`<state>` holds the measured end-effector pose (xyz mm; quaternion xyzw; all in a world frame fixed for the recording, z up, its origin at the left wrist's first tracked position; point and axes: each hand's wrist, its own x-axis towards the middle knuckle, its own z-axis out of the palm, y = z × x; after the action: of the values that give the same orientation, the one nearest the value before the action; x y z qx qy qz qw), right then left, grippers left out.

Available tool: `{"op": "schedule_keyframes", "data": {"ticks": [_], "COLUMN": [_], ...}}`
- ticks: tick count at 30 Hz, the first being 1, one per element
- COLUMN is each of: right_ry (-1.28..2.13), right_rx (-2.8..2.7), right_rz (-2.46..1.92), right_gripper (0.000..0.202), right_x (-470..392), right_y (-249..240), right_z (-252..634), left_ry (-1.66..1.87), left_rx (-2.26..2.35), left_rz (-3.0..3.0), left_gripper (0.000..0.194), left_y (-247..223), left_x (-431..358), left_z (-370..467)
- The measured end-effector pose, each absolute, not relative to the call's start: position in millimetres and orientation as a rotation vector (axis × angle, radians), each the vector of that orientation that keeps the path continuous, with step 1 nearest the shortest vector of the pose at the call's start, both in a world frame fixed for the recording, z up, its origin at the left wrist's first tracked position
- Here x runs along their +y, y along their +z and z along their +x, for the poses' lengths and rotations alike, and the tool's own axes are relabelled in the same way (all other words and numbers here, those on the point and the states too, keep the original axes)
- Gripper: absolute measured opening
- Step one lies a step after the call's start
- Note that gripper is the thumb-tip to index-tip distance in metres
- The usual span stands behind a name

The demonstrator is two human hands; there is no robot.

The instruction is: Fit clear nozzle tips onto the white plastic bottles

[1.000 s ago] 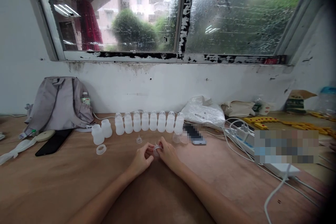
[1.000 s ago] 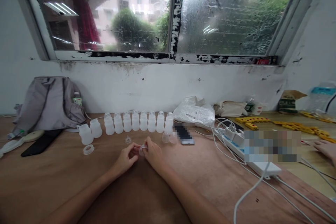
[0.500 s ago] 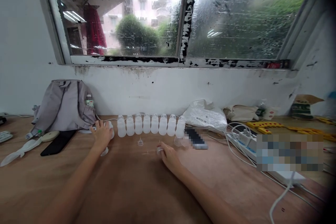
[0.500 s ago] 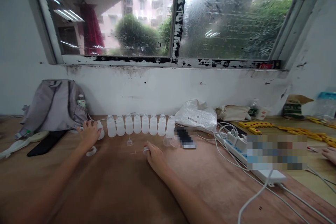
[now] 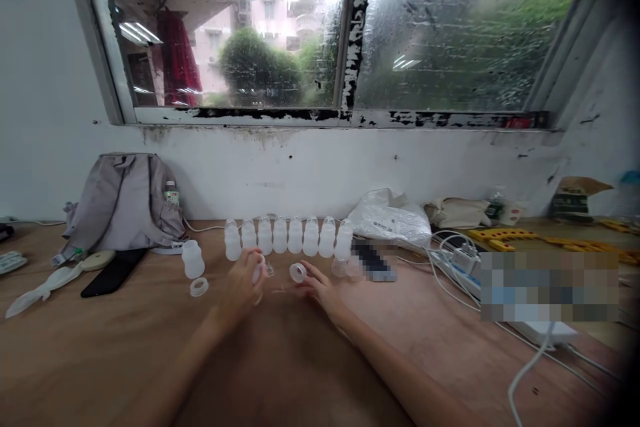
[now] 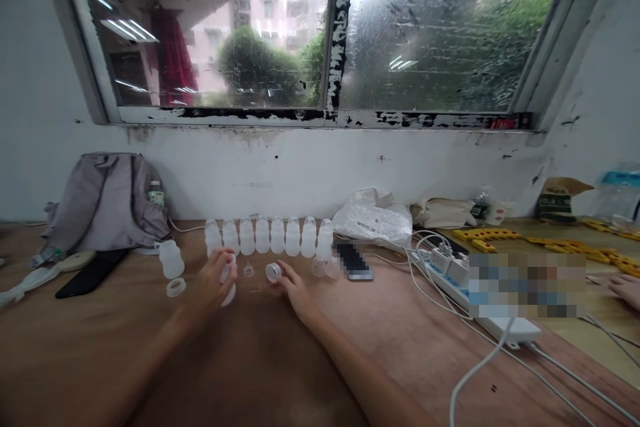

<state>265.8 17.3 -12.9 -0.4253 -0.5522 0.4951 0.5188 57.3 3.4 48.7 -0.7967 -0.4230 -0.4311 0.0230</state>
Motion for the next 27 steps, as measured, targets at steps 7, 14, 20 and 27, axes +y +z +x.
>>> {"op": "schedule_keyframes", "data": {"ticks": [7, 14, 20, 27], "right_ry": [1.306, 1.271, 1.241, 1.245], "right_rx": [-1.085, -1.134, -1.221, -1.246], "right_rz": [-0.898, -0.858, -0.882, -0.907], "right_gripper": [0.039, 0.047, 0.041, 0.026], "right_x": [10, 8, 6, 7], "right_y": [0, 5, 7, 8], "right_z": [264, 264, 262, 267], "left_ry": [-1.595, -1.495, -1.455, -1.495], "left_rx": [-1.348, -1.507, -1.690, -1.682], "left_rz": [-2.732, -2.817, -2.708, -2.690], "left_gripper": [0.032, 0.052, 0.051, 0.042], "left_y": [5, -12, -13, -13], "left_x": [-5, -2, 1, -1], "left_z": [87, 86, 77, 74]}}
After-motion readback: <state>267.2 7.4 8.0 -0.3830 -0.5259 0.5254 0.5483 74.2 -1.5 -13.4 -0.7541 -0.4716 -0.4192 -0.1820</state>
